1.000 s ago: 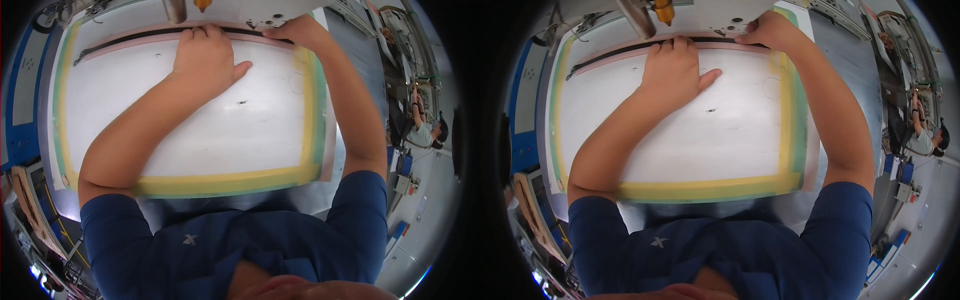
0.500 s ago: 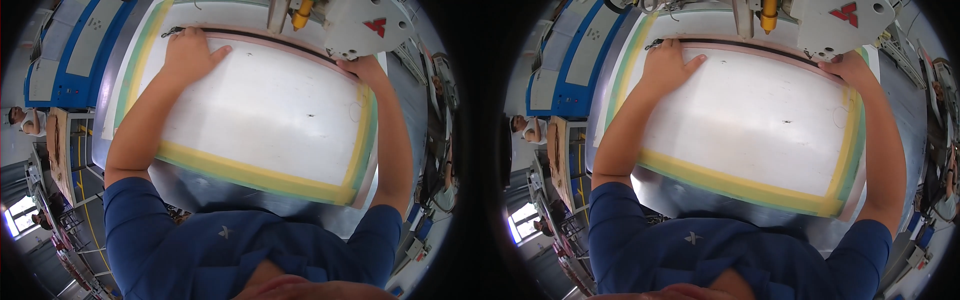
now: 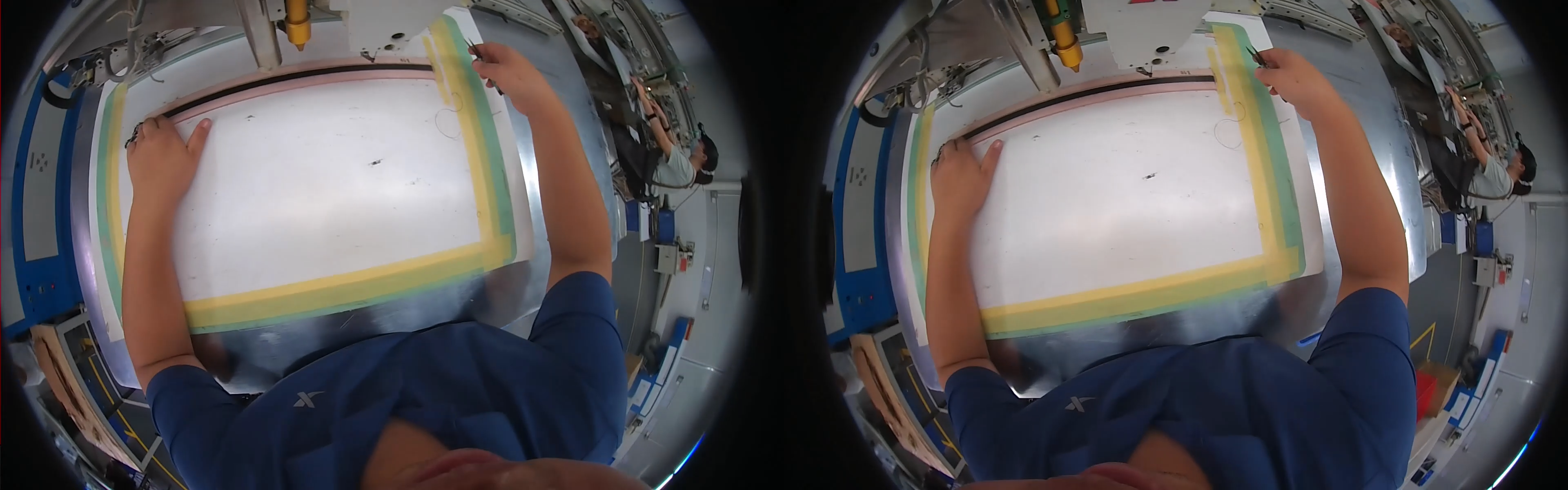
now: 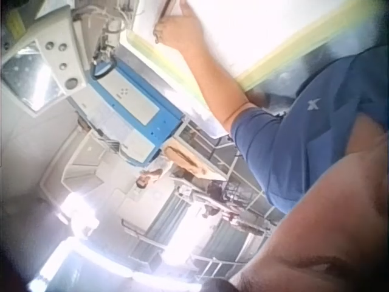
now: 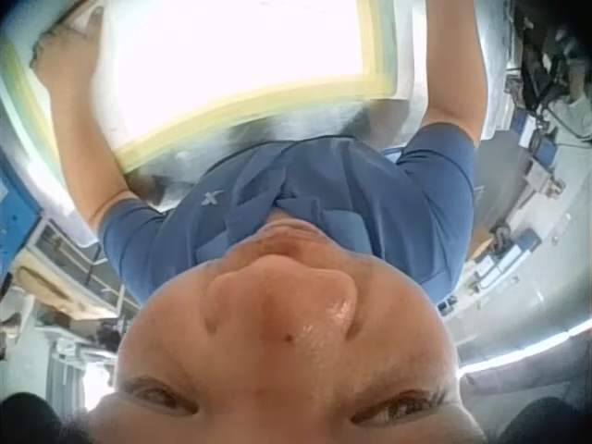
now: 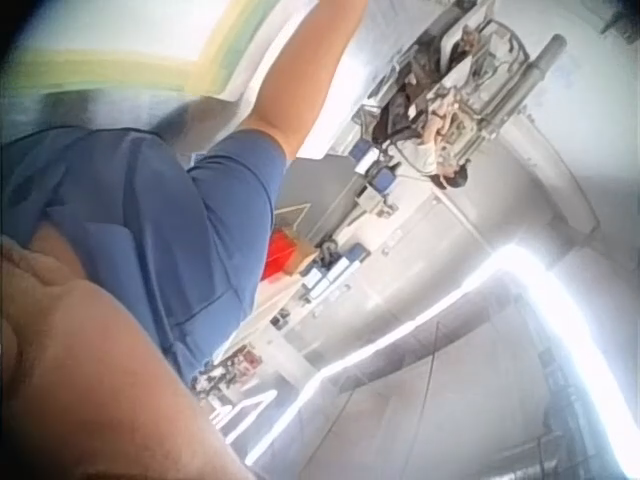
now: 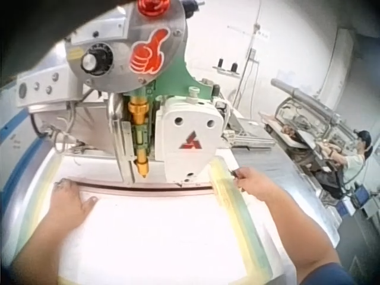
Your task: Sewing a zipper onto a leather or fabric strap using an industrial sewing machine.
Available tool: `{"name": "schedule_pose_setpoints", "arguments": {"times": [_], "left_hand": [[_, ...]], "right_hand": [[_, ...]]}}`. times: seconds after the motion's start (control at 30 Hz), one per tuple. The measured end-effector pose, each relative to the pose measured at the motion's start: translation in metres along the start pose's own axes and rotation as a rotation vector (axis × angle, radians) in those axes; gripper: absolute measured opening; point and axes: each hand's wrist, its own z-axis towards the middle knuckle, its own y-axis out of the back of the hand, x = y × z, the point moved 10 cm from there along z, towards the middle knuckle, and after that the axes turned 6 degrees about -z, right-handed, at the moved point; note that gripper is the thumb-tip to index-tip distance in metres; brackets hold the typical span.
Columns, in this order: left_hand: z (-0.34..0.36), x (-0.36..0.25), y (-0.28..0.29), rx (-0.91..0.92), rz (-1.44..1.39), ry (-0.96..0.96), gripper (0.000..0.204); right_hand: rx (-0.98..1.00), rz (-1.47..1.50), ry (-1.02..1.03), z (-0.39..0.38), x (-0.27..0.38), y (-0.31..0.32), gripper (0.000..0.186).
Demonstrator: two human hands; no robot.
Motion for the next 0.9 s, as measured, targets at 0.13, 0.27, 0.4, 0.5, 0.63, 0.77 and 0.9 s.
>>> {"name": "schedule_pose_setpoints", "arguments": {"times": [0.13,0.27,0.4,0.5,0.63,0.77,0.9], "left_hand": [[-0.001,0.003,-0.001,0.003,-0.001,0.006,0.075],[-0.002,0.003,0.0,-0.006,-0.012,0.002,0.073],[-0.003,0.002,0.003,-0.011,-0.018,-0.002,0.072],[-0.003,0.005,0.001,0.01,-0.021,0.019,0.073],[-0.003,0.008,-0.001,0.029,0.001,0.049,0.077],[-0.002,0.007,-0.004,0.035,0.008,0.046,0.078],[-0.002,0.009,-0.005,0.038,0.022,0.049,0.079]], "right_hand": [[0.008,-0.124,-0.033,-0.033,0.011,-0.007,0.04],[-0.089,-0.47,0.053,-0.048,0.044,-0.03,0.04],[-0.054,-0.492,0.035,-0.048,0.058,-0.057,0.041],[-0.098,-0.592,0.103,-0.046,0.071,-0.064,0.04],[-0.149,-0.51,0.121,-0.045,0.075,-0.065,0.037],[-0.172,-0.52,0.172,-0.043,0.082,-0.076,0.033],[-0.207,-0.525,0.252,-0.042,0.095,-0.092,0.034]]}}
